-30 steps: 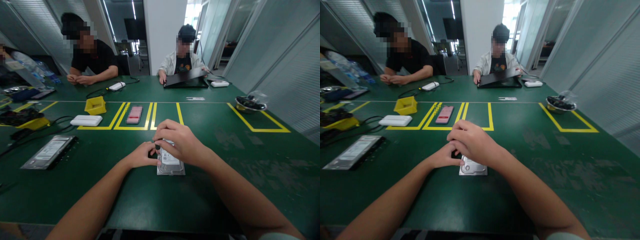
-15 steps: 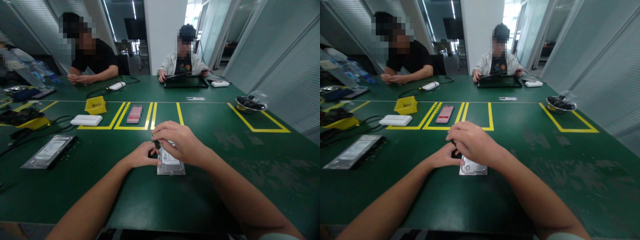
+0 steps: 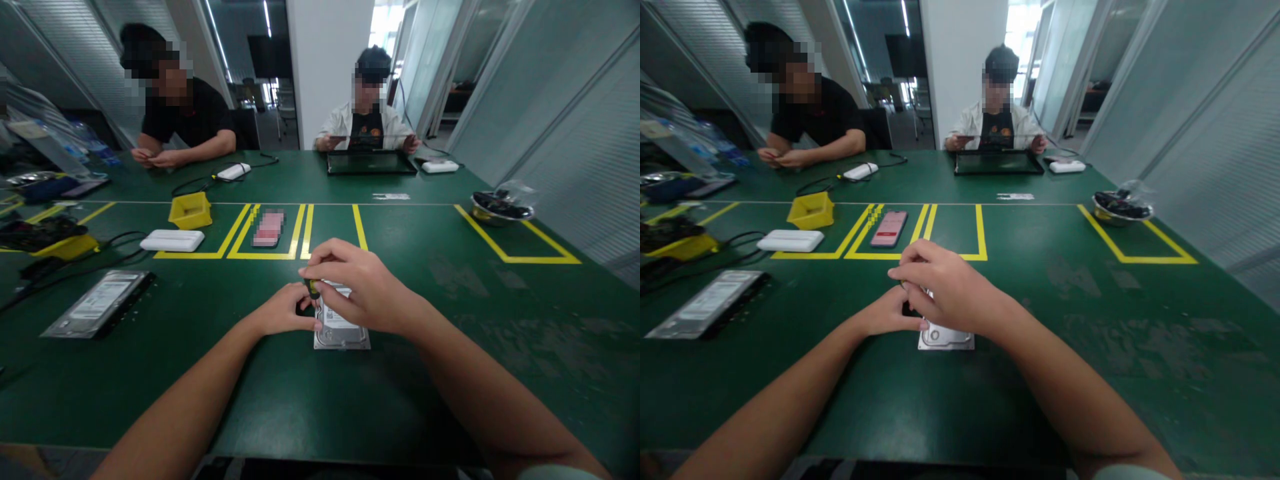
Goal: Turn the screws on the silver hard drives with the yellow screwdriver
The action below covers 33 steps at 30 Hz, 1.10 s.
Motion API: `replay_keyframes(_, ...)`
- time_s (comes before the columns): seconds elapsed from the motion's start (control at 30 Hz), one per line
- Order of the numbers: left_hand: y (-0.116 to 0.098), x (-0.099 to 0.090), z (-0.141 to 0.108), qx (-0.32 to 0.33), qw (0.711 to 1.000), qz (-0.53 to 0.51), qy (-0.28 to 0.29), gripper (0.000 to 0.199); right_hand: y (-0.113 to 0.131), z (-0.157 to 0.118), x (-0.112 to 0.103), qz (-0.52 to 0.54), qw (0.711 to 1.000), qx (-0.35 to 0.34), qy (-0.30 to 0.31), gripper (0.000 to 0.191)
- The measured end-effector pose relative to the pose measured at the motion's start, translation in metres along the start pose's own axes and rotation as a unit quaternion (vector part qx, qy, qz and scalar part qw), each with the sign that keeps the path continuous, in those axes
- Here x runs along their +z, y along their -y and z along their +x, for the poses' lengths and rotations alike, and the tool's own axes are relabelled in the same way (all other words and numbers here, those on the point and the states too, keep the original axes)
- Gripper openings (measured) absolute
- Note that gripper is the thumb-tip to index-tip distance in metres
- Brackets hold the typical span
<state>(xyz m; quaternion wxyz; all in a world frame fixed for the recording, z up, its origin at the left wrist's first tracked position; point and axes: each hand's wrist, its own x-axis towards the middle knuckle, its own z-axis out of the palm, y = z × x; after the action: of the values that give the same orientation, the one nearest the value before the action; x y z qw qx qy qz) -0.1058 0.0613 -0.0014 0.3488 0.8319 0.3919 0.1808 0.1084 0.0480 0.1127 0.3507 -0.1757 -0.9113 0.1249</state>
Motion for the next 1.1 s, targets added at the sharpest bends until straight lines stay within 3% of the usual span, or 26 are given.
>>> replay_keyframes(0.2, -0.0013, -0.0002, 0.0004, 0.007, 1.000, 0.007, -0.002, 0.046, 0.0010, 0.0012, -0.0005, -0.025, 0.999, -0.006, 0.020, 0.030)
replay_keyframes(0.4, -0.0049, -0.0019, -0.0003, 0.002, 1.000, 0.004, -0.010, 0.046, -0.0023, 0.0008, 0.0017, 0.014, 1.000, -0.015, 0.019, 0.031)
replay_keyframes(0.63, -0.0028, -0.0005, -0.0002, 0.007, 1.000, 0.017, -0.019, 0.048, -0.0057, 0.0011, 0.0017, -0.026, 0.999, -0.040, -0.007, 0.018)
replay_keyframes(0.93, -0.0010, -0.0001, -0.0002, 0.014, 1.000, 0.005, -0.014, 0.046, -0.0027, 0.0000, 0.0024, 0.019, 0.999, -0.022, 0.018, 0.030)
replay_keyframes(1.1, -0.0018, -0.0006, 0.0002, 0.012, 0.999, 0.024, -0.016, 0.047, -0.0055, 0.0019, 0.0027, -0.006, 0.999, -0.035, 0.003, 0.019)
